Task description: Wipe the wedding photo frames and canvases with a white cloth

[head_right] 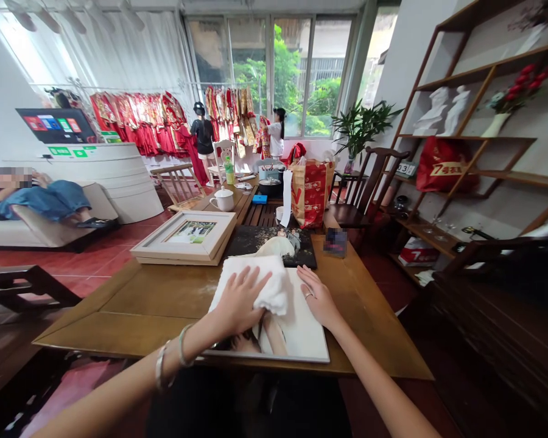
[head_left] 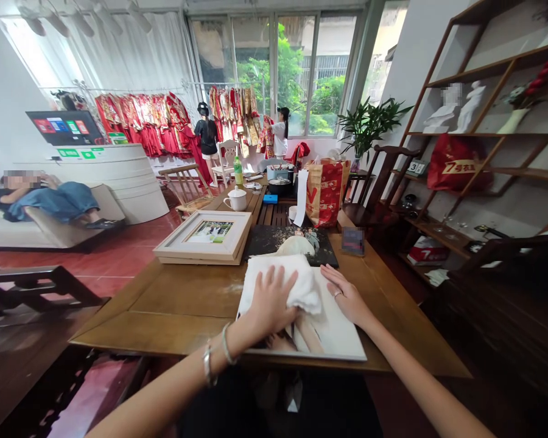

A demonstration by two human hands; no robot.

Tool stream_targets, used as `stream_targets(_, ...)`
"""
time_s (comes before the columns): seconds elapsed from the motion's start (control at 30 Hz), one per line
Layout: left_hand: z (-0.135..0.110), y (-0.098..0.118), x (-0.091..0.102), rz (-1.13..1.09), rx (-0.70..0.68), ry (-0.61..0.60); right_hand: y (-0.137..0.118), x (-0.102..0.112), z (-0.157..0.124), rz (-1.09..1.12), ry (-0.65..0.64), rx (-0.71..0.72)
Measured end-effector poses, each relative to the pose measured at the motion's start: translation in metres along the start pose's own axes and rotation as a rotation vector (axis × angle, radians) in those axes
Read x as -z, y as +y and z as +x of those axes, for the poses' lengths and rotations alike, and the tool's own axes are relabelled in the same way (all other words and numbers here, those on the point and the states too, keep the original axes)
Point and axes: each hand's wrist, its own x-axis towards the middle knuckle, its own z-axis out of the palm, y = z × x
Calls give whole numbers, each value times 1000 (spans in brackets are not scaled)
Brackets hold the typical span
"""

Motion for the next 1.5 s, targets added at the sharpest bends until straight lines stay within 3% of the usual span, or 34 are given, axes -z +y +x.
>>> stream_targets(0.1, 26, -7, -4, 18, 33, 49, -3, 0, 0, -18, 0, 0)
stream_targets(0.2, 23, -12, -2, 13, 20, 46, -7, 0, 0, -42, 3, -10)
stream_targets(0.33, -25, -7, 3, -14, 0, -39, -8, -1, 0, -47, -7, -32)
stream_targets(0.47, -86, 8, 5, -62, -27, -222, -6, -2, 0, -45, 2, -27)
stream_targets(0.6, -107, 13, 6, -109, -96, -287, -4, -3, -1, -49, 12, -21)
stream_targets(0.7, -87, 5, 8, -100, -66, -206, -4, -2, -1, -58, 0, -12)
stream_targets(0.93, 4, -19, 2, 15, 49, -5, -5, 0, -1, -42, -5, 1)
stream_targets(1.07, 18, -23, -3, 27, 71, 24, -7, -1, 0, -42, 0, -14)
stream_targets(1.17, -3, -22, 0, 12, 39, 7, -8, -1, 0, -51, 1, -29)
stream_targets(1.4, -97, -4, 2, -65, -51, -197, -7, -3, -1, -38, 17, -25)
stream_targets(1.5, -111, -1, -1, -101, -112, -235, -6, -3, -1, -42, 22, -17)
